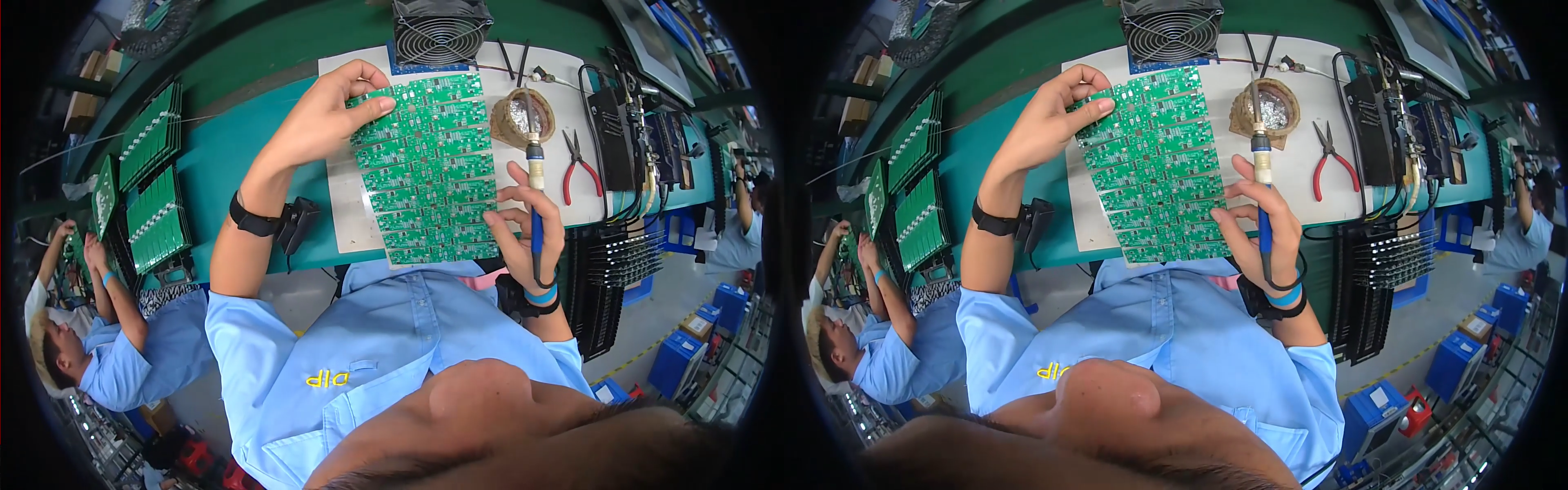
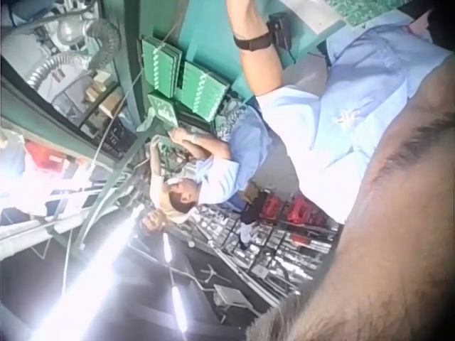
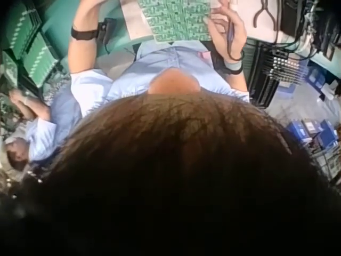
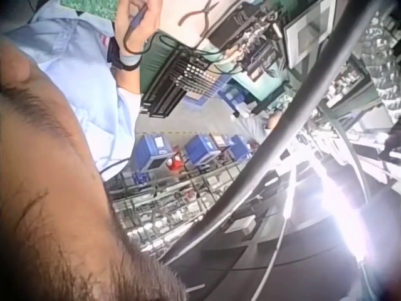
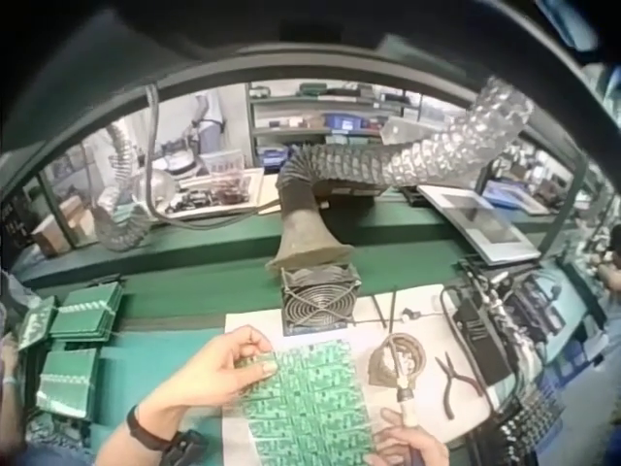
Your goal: The person solders components onto a circuit board using a soldering iron and wire, turns the board over, and places it onto a rack. They then pick up another circuit board and repeat the soldering process.
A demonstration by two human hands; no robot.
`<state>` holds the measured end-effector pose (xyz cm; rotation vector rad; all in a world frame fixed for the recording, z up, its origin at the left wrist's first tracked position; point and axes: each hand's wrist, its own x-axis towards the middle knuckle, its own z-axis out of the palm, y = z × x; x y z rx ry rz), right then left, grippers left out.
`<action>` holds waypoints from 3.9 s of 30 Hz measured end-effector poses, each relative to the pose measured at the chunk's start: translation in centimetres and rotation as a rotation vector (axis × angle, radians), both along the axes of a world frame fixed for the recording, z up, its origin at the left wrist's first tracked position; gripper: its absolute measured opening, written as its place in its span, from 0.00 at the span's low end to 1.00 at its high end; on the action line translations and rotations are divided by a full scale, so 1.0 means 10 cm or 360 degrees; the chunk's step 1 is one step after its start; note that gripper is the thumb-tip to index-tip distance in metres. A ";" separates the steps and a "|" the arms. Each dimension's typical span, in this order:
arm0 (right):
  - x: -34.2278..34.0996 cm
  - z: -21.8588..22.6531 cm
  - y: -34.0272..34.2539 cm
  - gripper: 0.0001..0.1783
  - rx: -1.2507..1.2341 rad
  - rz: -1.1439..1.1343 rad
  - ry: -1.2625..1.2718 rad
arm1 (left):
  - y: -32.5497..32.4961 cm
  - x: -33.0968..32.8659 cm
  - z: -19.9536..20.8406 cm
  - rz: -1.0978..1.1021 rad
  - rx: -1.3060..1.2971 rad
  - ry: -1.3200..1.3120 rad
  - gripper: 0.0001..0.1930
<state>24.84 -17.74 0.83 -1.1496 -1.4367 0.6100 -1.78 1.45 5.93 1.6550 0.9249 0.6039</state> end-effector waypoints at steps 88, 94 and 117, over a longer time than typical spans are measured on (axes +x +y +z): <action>0.02 0.40 0.24 0.33 0.0619 0.0014 -0.0459 | -1.21 -0.59 -0.28 0.0059 0.1150 -0.0556 0.18; 0.05 0.71 0.24 0.35 0.0603 0.0115 -0.0435 | -1.18 -0.54 -0.11 0.0043 0.0384 -0.0994 0.13; 0.17 0.43 0.40 0.33 0.0420 0.0051 -0.0403 | -0.89 -0.44 -0.07 0.0007 -0.0338 -0.1017 0.13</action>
